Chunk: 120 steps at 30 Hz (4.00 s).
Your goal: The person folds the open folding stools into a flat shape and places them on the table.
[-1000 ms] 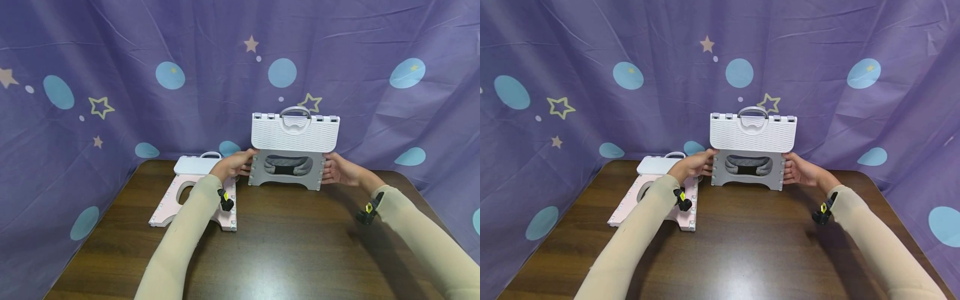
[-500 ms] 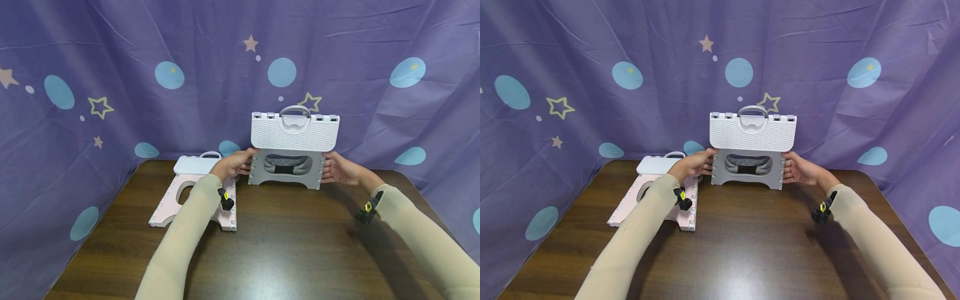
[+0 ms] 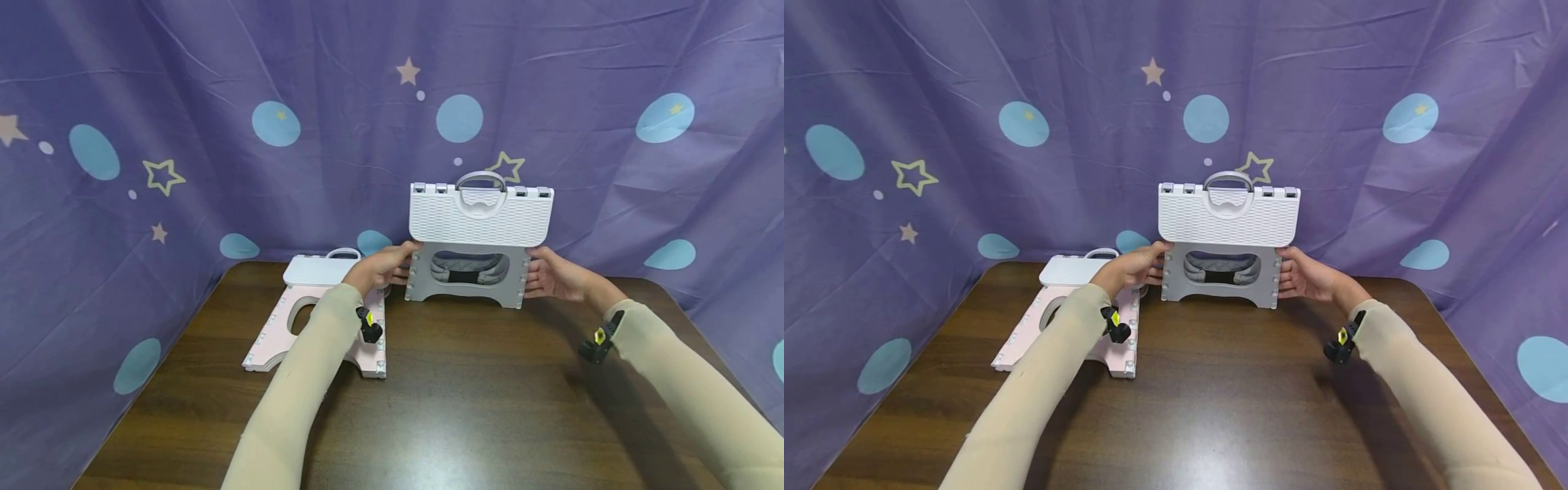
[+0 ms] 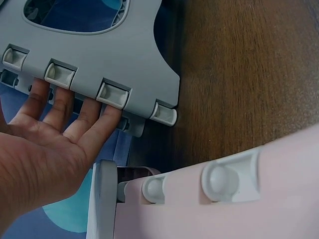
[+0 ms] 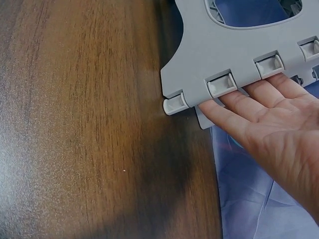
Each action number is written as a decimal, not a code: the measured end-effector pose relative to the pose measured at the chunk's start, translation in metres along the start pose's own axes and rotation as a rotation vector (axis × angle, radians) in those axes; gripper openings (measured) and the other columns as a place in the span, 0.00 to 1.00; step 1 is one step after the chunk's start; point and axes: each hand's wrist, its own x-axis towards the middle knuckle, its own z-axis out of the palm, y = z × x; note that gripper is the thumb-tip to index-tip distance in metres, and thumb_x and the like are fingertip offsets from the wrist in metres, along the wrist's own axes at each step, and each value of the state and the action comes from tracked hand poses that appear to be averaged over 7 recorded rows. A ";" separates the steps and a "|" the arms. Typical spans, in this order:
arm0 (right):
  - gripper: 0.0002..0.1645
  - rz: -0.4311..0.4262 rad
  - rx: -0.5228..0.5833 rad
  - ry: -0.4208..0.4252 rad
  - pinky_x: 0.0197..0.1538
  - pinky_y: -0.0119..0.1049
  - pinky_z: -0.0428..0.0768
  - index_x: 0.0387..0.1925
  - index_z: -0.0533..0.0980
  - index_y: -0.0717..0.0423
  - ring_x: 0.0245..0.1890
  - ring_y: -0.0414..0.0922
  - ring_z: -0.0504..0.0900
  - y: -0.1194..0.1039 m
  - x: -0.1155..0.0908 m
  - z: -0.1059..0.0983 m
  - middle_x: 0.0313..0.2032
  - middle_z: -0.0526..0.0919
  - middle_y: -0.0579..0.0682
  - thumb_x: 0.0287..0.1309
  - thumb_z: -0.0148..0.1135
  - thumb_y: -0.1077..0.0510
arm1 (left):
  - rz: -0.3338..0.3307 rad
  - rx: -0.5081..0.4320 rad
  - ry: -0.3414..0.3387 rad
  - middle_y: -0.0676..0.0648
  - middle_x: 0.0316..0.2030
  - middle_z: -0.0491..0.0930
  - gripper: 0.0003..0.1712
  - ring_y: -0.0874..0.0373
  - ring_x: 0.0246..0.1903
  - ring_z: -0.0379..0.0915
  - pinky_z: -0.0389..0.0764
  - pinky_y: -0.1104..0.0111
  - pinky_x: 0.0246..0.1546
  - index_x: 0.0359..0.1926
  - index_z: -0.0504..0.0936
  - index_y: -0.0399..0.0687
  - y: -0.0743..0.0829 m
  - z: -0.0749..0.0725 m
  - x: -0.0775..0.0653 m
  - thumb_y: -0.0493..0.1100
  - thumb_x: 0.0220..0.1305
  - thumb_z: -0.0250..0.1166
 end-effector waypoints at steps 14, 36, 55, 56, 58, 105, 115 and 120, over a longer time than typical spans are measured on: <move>0.49 -0.007 0.012 -0.007 0.64 0.43 0.78 0.70 0.52 0.80 0.56 0.44 0.83 0.000 0.001 -0.001 0.54 0.84 0.50 0.76 0.23 0.36 | 0.020 0.014 -0.015 0.35 0.73 0.65 0.46 0.37 0.70 0.65 0.68 0.49 0.72 0.76 0.60 0.42 -0.003 -0.003 0.003 0.65 0.66 0.53; 0.47 -0.025 0.027 -0.042 0.64 0.42 0.78 0.69 0.56 0.77 0.56 0.44 0.83 0.003 0.004 -0.003 0.53 0.85 0.48 0.77 0.22 0.37 | 0.001 -0.004 0.008 0.36 0.73 0.65 0.43 0.36 0.70 0.65 0.68 0.48 0.72 0.78 0.58 0.46 -0.002 -0.001 0.002 0.63 0.70 0.52; 0.46 -0.019 0.029 -0.043 0.66 0.44 0.76 0.68 0.59 0.75 0.57 0.45 0.82 0.002 0.003 -0.004 0.53 0.85 0.48 0.77 0.22 0.37 | 0.013 0.004 0.013 0.35 0.71 0.68 0.45 0.36 0.69 0.68 0.69 0.48 0.71 0.73 0.63 0.38 -0.002 0.000 0.005 0.63 0.65 0.51; 0.46 -0.019 0.031 -0.043 0.66 0.44 0.76 0.68 0.58 0.75 0.57 0.45 0.82 0.003 0.003 -0.004 0.53 0.85 0.48 0.77 0.22 0.37 | 0.013 0.004 0.013 0.35 0.71 0.68 0.45 0.36 0.69 0.68 0.69 0.48 0.71 0.73 0.63 0.38 -0.002 0.000 0.005 0.63 0.65 0.51; 0.46 -0.019 0.034 -0.043 0.65 0.43 0.76 0.68 0.59 0.74 0.57 0.45 0.82 0.003 0.003 -0.004 0.53 0.85 0.48 0.77 0.22 0.37 | 0.014 0.004 0.013 0.35 0.72 0.68 0.45 0.36 0.69 0.68 0.69 0.48 0.71 0.73 0.63 0.38 -0.003 0.000 0.005 0.64 0.65 0.51; 0.51 0.083 -0.062 0.171 0.73 0.45 0.68 0.79 0.38 0.66 0.71 0.58 0.64 -0.014 -0.012 0.016 0.72 0.60 0.70 0.74 0.30 0.31 | 0.063 -0.268 0.275 0.42 0.70 0.69 0.39 0.45 0.71 0.65 0.66 0.51 0.73 0.70 0.69 0.46 -0.005 0.022 -0.020 0.58 0.64 0.68; 0.50 0.066 -0.047 0.214 0.72 0.44 0.68 0.80 0.39 0.62 0.75 0.60 0.58 -0.013 -0.012 0.019 0.76 0.51 0.72 0.75 0.33 0.32 | 0.077 -0.255 0.259 0.48 0.71 0.67 0.34 0.41 0.73 0.59 0.64 0.43 0.71 0.68 0.70 0.54 -0.009 0.017 -0.015 0.57 0.65 0.68; 0.47 0.053 -0.024 0.218 0.71 0.43 0.69 0.79 0.40 0.60 0.74 0.58 0.60 -0.010 -0.010 0.019 0.77 0.51 0.70 0.75 0.34 0.33 | 0.095 -0.226 0.228 0.49 0.73 0.64 0.37 0.41 0.73 0.58 0.65 0.41 0.70 0.72 0.66 0.57 -0.012 0.014 -0.015 0.58 0.67 0.66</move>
